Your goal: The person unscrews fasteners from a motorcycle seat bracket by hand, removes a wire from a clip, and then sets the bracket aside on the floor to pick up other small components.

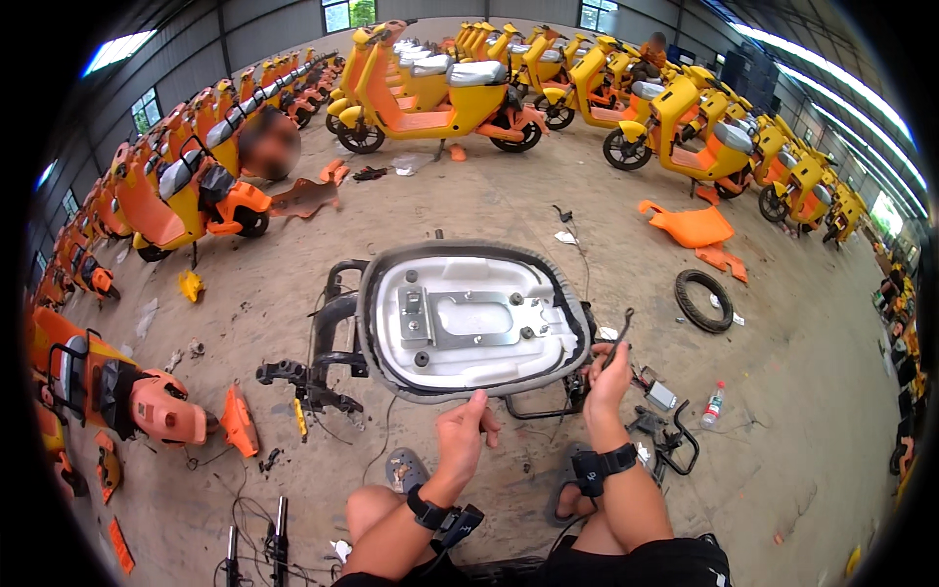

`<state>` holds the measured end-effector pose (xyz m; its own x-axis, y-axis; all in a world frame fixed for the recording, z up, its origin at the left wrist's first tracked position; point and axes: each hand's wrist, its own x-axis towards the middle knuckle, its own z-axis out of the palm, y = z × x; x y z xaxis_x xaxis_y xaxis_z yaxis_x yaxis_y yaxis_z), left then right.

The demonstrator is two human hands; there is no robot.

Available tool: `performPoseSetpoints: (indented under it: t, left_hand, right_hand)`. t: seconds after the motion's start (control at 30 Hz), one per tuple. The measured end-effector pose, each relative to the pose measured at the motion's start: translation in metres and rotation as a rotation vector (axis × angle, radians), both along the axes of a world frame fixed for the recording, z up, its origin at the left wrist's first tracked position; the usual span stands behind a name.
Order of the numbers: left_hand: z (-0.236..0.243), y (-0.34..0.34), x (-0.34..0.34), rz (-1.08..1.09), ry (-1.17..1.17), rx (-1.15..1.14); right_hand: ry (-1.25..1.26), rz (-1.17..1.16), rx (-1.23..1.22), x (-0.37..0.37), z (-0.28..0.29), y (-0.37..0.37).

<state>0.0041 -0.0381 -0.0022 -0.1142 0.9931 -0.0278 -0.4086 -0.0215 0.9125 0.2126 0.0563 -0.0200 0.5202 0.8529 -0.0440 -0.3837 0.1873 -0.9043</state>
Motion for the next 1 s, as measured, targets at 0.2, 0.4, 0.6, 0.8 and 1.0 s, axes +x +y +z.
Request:
performPoseSetpoints:
  t: [0.2,0.4,0.6,0.8,1.0]
  left_hand:
    - [0.007,-0.007,-0.004,0.126,0.01,-0.017]
    - [0.004,-0.011,-0.014,0.221,0.003,0.039]
    - [0.013,-0.012,-0.016,0.32,0.005,0.104]
    - [0.016,-0.01,-0.023,0.465,0.002,0.097]
    - [0.014,-0.009,-0.03,0.54,0.023,0.134]
  right_hand:
    - [-0.007,0.014,0.007,0.002,0.009,-0.01]
    - [-0.052,0.037,0.024,0.002,-0.001,-0.013]
    - [-0.107,0.061,0.032,0.0,-0.004,-0.015]
    - [-0.18,0.101,0.01,-0.006,-0.004,-0.017]
    - [-0.174,0.122,0.021,-0.009,-0.001,-0.019]
